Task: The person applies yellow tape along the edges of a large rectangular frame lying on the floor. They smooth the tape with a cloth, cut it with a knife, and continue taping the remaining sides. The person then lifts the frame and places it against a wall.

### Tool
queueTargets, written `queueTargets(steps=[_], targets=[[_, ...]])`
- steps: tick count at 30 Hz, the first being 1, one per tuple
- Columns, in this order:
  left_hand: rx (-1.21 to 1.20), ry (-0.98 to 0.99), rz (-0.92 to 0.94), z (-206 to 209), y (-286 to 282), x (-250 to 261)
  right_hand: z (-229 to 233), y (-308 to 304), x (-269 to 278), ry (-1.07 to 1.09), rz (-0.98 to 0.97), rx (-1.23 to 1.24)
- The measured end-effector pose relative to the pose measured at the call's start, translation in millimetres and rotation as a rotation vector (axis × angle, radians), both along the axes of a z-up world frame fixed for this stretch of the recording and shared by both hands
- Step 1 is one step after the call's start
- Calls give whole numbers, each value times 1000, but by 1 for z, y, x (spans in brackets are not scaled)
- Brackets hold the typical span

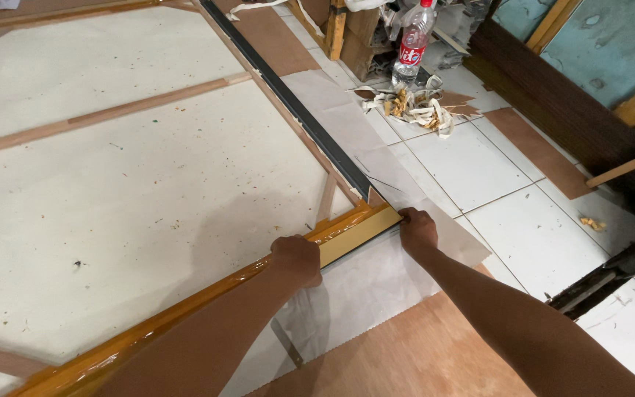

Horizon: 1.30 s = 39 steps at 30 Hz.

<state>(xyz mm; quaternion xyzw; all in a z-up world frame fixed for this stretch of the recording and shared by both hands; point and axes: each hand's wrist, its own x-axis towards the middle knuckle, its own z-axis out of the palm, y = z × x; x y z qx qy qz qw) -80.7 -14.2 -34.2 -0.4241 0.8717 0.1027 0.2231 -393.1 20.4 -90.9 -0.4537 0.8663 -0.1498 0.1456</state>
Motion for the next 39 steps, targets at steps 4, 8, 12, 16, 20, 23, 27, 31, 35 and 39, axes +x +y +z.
queueTargets(steps=[4,8,12,16,20,23,27,31,35,39], targets=[[5,-17,2,4,4,-4,20,6,23,-62,-65,-27],[-17,-14,-7,11,7,-5,51,42,96,430,472,178],[3,-46,-42,51,21,-7,46,75,169,349,1069,279],[-4,-24,-13,37,15,-3,89,71,141,395,1003,363],[2,-35,7,19,11,-5,70,70,85,576,680,449],[1,-2,26,13,10,-10,64,68,103,568,627,428],[-26,78,8,-12,1,-10,81,73,196,432,921,424],[-35,130,-49,9,5,49,86,78,203,413,886,438],[25,317,-34,57,39,143,75,77,200,583,913,445],[-5,110,-81,105,83,237,64,79,212,639,807,476]])
